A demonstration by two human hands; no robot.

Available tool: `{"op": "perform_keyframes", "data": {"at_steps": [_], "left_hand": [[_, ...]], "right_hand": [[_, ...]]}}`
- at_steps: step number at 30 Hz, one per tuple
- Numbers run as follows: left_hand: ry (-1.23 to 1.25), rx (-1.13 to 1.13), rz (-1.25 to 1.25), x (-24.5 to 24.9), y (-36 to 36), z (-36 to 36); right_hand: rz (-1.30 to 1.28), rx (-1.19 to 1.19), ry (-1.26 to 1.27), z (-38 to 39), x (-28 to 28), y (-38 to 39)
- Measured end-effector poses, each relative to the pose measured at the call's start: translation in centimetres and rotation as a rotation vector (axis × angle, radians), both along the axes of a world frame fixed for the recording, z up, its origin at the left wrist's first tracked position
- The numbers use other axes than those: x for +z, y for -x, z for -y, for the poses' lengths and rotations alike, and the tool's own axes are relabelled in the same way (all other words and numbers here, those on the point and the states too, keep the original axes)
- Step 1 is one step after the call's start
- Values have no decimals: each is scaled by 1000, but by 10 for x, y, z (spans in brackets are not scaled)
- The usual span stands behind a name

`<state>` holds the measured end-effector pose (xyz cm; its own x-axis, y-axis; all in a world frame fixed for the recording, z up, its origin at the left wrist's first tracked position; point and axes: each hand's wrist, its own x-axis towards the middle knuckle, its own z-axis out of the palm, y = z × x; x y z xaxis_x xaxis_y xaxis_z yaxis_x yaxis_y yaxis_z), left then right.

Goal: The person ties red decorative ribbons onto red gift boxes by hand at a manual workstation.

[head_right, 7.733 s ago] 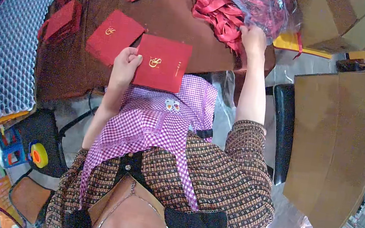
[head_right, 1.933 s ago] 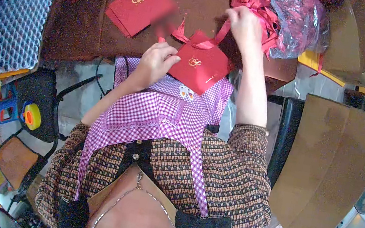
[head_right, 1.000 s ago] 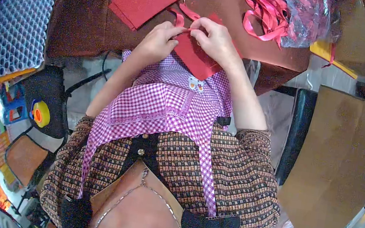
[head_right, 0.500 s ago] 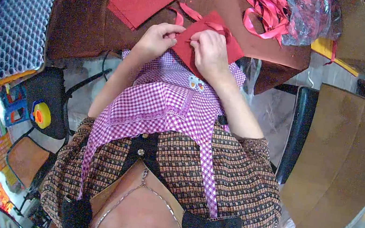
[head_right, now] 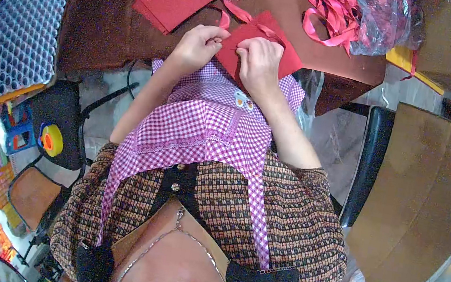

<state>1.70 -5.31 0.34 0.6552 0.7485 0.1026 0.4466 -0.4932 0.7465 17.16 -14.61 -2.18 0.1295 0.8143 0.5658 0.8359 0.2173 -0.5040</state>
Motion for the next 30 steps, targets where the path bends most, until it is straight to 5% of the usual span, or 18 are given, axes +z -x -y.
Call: {"op": "perform_keyframes", "data": {"at_steps": [2, 8, 30], "left_hand": [[272, 30, 85, -6, -2, -3], [312, 18, 64, -3, -1, -4], [144, 70, 39, 12, -12, 9]], "right_hand": [[-13, -4, -2, -1, 1, 1], [-31, -17, -3, -2, 3, 3], [270, -56, 49, -2, 32, 18]]}}
